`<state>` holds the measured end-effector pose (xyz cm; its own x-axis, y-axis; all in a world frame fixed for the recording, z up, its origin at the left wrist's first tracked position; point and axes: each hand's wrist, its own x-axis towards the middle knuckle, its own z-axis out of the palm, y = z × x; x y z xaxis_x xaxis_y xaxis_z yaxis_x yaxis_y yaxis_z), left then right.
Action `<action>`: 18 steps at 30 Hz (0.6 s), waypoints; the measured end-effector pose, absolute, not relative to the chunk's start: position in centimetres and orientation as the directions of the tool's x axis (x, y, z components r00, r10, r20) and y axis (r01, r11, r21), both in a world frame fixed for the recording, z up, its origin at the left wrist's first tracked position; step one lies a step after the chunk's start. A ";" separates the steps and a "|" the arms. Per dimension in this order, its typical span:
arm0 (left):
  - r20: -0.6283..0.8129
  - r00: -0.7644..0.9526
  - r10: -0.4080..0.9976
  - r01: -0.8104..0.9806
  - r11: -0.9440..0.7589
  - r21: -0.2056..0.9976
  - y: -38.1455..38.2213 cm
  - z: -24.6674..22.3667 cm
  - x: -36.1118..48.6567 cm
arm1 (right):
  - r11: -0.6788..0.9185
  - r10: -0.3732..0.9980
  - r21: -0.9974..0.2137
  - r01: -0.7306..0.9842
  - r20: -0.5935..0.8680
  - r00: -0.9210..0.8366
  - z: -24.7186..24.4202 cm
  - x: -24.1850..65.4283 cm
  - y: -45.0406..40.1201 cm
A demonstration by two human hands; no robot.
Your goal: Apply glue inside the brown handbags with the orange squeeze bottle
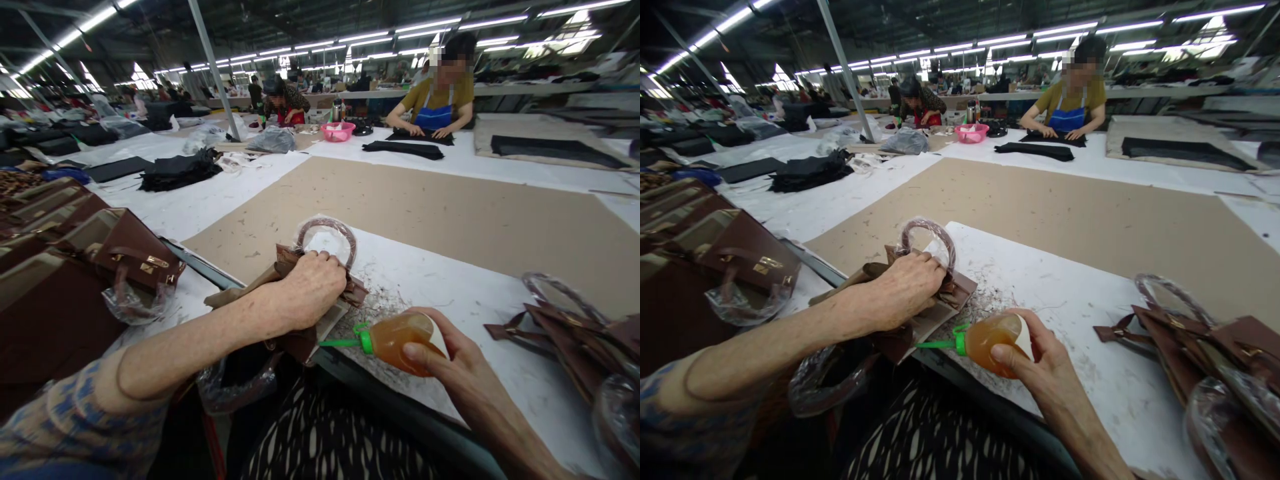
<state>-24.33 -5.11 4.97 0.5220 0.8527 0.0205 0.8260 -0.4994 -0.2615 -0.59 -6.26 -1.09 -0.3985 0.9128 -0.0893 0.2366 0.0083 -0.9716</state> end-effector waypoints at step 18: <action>-0.026 0.503 0.864 0.832 -0.492 -0.258 -5.0 5.1 -24.3 | -0.165 0.924 -0.973 0.163 -0.210 -0.319 -0.5 -1.6 -8.6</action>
<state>-24.29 -4.98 5.07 0.5028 0.8640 -0.0260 0.8316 -0.4917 -0.2580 -1.57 -8.58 -0.50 -0.3192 0.9241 -0.2101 0.1633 -0.1648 -0.9727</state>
